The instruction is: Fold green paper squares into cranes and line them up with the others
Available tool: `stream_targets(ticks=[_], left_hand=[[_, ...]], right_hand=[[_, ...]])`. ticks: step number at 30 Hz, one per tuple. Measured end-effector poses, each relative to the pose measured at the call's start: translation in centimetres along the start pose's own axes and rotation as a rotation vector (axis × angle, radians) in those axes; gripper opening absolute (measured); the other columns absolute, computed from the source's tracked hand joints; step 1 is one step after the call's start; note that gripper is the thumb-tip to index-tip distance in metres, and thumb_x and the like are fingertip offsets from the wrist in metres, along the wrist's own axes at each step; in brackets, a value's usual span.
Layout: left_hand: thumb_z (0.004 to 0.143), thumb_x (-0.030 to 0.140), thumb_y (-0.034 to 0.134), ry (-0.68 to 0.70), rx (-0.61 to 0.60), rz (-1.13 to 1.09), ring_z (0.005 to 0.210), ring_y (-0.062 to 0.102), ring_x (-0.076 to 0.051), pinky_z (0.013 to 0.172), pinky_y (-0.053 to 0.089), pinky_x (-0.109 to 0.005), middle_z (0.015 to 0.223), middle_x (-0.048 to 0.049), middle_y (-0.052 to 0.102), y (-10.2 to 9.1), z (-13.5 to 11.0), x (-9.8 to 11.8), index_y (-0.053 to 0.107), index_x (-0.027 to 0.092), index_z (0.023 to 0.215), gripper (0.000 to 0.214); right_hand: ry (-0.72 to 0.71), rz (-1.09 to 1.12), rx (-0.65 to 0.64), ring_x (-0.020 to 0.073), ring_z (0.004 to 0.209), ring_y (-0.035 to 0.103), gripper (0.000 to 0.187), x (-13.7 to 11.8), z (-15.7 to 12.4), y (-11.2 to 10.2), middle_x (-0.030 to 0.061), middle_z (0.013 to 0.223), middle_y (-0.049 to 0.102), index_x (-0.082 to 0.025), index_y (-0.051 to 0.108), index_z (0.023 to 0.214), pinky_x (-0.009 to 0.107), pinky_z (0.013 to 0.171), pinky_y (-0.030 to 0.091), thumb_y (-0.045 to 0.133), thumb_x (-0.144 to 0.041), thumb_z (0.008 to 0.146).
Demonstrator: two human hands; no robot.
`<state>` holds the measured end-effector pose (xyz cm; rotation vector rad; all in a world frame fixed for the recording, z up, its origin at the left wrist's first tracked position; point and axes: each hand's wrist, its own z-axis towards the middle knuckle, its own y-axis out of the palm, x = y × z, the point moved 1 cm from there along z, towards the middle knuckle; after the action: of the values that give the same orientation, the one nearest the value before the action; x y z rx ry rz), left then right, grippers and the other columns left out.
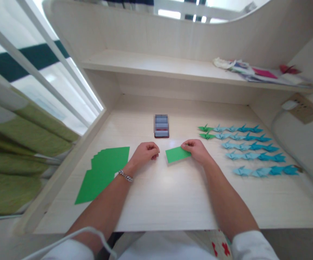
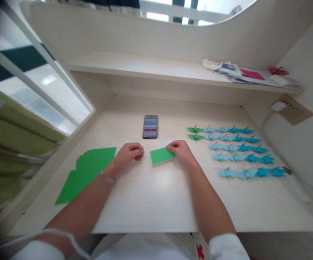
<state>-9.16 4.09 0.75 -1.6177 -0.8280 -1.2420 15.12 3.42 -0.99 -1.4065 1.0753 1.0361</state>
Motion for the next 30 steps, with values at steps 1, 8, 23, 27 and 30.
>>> stream_targets(ticks=[1,8,23,27,30], left_hand=[[0.072,0.024,0.058,0.01,0.024,0.001,0.051,0.054,-0.011,0.051,0.043,-0.022,0.059,-0.0018,0.063,0.0,0.0,0.1,0.064,0.013,0.069,0.013],[0.073,0.037,0.064,0.021,-0.078,-0.006,0.055,0.054,-0.012,0.052,0.042,-0.023,0.065,-0.0035,0.066,2.0,-0.3,0.1,0.07,0.013,0.076,0.025],[0.07,0.037,0.068,-0.034,-0.022,-0.142,0.06,0.057,-0.012,0.055,0.045,-0.024,0.073,-0.0054,0.069,2.0,0.1,-1.2,0.067,0.013,0.084,0.027],[0.07,0.034,0.069,-0.063,-0.011,-0.197,0.056,0.056,-0.011,0.051,0.043,-0.023,0.07,-0.0043,0.068,2.1,0.1,-1.1,0.067,0.012,0.085,0.027],[0.068,0.033,0.07,-0.063,0.011,-0.205,0.057,0.058,-0.012,0.051,0.044,-0.023,0.072,-0.0054,0.069,2.0,0.1,-0.9,0.067,0.011,0.087,0.029]], right_hand=[[0.002,-0.004,0.0,0.0133,0.058,0.052,0.027,0.0,-0.1,0.2,0.0022,0.064,0.064,-0.014,0.07,0.07,0.026,0.056,0.037,0.07,-0.039,0.061],[0.032,0.119,0.036,0.0134,0.056,0.054,0.032,-0.3,-0.3,2.5,0.0033,0.063,0.065,-0.014,0.07,0.071,0.026,0.054,0.041,0.076,-0.042,0.056],[0.152,0.263,-0.087,0.0097,0.049,0.054,0.03,-0.8,-1.3,4.2,-0.0009,0.058,0.062,-0.014,0.065,0.073,0.024,0.052,0.045,0.08,-0.034,0.055],[0.159,0.346,-0.059,0.0095,0.051,0.055,0.031,-1.0,-1.3,4.4,-0.0007,0.06,0.063,-0.015,0.064,0.072,0.023,0.052,0.046,0.079,-0.036,0.056],[0.169,0.345,-0.052,0.0101,0.049,0.056,0.033,-1.0,-1.4,4.5,0.0007,0.06,0.065,-0.015,0.063,0.072,0.024,0.051,0.047,0.08,-0.037,0.055]])
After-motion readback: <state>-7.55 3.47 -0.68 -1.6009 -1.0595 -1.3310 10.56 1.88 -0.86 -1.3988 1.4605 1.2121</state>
